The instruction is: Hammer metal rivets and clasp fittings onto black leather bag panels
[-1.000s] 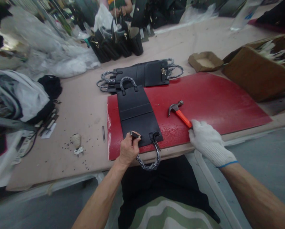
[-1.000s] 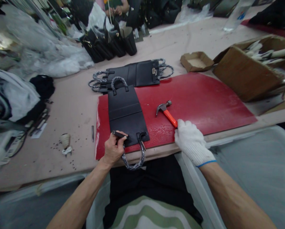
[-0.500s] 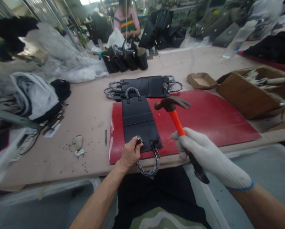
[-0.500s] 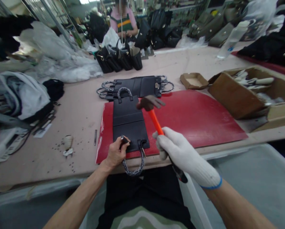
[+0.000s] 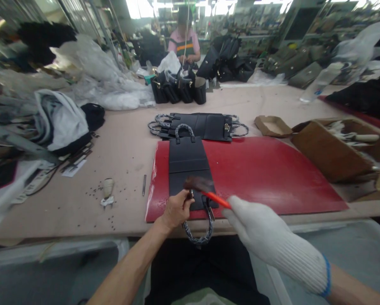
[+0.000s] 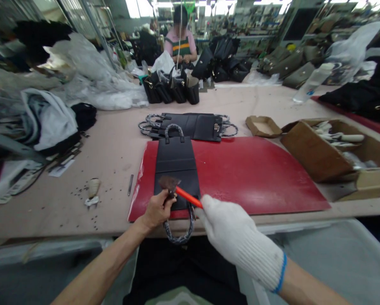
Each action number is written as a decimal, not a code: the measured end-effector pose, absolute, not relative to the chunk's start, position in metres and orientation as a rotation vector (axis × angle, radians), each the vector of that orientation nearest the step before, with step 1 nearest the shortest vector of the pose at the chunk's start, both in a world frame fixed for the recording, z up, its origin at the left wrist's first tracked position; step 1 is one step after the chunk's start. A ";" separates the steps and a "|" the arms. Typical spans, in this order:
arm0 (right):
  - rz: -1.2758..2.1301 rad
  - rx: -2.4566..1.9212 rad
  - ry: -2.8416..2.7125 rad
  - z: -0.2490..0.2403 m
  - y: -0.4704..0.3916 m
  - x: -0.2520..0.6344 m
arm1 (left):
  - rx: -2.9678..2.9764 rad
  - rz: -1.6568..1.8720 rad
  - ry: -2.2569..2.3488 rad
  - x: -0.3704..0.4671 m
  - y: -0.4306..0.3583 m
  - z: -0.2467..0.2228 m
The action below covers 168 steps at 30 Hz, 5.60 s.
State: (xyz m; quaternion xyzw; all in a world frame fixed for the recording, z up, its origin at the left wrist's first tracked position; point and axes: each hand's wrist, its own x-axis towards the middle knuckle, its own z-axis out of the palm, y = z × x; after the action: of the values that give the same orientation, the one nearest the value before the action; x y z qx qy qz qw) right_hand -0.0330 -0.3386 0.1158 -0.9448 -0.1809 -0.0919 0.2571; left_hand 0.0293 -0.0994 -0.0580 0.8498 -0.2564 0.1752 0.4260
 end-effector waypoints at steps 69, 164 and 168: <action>-0.199 -2.586 -0.260 -0.026 -0.302 -0.006 | 1.964 0.223 -0.204 0.014 -0.093 -0.053; -0.227 -2.579 -0.460 -0.022 -0.302 0.007 | 2.044 0.123 -0.413 0.027 -0.114 -0.047; -0.222 -2.569 -0.451 -0.028 -0.304 0.007 | 1.541 0.147 0.088 0.047 -0.106 -0.031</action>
State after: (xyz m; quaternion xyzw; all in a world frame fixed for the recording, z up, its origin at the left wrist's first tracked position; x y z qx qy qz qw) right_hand 0.0068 -0.3036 -0.0280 -0.9479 -0.1665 -0.0820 0.2589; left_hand 0.0468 -0.1062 -0.0314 0.6956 0.0397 0.0662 0.7143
